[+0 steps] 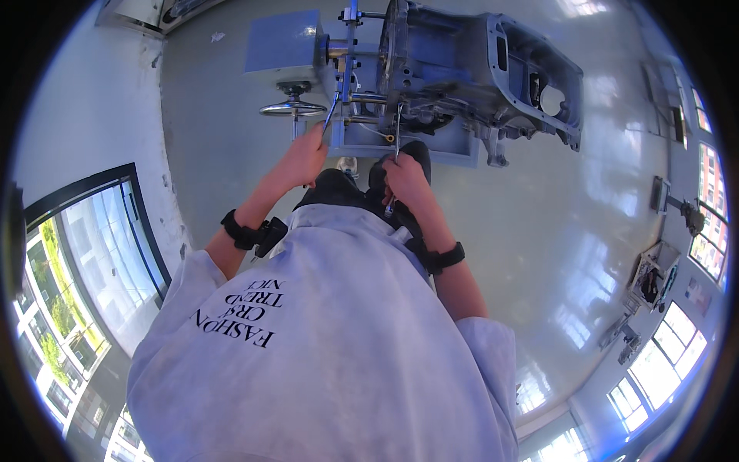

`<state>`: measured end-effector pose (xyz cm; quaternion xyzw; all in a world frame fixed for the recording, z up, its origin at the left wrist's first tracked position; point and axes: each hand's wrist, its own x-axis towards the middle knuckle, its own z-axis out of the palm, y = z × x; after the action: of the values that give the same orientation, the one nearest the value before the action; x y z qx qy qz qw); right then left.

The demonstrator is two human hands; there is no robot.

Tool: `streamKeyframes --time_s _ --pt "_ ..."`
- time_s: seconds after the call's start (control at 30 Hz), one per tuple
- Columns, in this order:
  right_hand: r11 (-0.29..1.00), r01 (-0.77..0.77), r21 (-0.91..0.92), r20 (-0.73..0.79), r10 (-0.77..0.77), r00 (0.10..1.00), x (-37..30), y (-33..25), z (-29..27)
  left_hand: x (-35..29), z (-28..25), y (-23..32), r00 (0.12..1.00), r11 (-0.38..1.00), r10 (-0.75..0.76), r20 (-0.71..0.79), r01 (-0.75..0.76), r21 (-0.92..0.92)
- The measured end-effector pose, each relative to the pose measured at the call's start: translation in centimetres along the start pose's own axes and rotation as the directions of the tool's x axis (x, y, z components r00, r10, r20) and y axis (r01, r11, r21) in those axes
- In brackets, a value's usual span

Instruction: Use wrenches to adjust or loosen bolts on a mechanical engine block.

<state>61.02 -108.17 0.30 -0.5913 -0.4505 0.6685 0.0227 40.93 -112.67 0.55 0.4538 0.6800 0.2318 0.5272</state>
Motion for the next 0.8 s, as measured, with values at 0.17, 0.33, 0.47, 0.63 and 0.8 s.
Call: streamKeyframes --time_s 0.17,0.33,0.47,0.63,0.8 --pt "1.0 -0.016 0.023 -0.005 0.016 1.0 0.0 0.0 -0.2 0.1 -0.2 0.7 0.996 0.996 -0.078 0.048 0.076 0.052" --pt "0.999 0.013 0.034 0.014 -0.014 1.0 0.3 0.2 0.1 0.3 -1.9 1.7 0.981 0.989 -0.135 0.141 0.125 0.074" --pt "0.999 -0.032 0.041 0.009 0.032 0.999 0.1 -0.1 0.2 0.8 -1.5 1.6 0.971 0.982 -0.181 0.155 0.188 -0.026" --pt "0.997 0.029 0.067 -0.011 -0.028 1.0 0.5 0.5 0.2 1.9 -2.9 2.1 0.932 0.958 -0.218 0.289 0.26 -0.118" --pt "1.0 -0.001 0.025 -0.013 0.001 1.0 0.4 0.6 0.2 1.0 -1.2 3.0 0.951 0.974 -0.228 0.209 0.222 0.054"
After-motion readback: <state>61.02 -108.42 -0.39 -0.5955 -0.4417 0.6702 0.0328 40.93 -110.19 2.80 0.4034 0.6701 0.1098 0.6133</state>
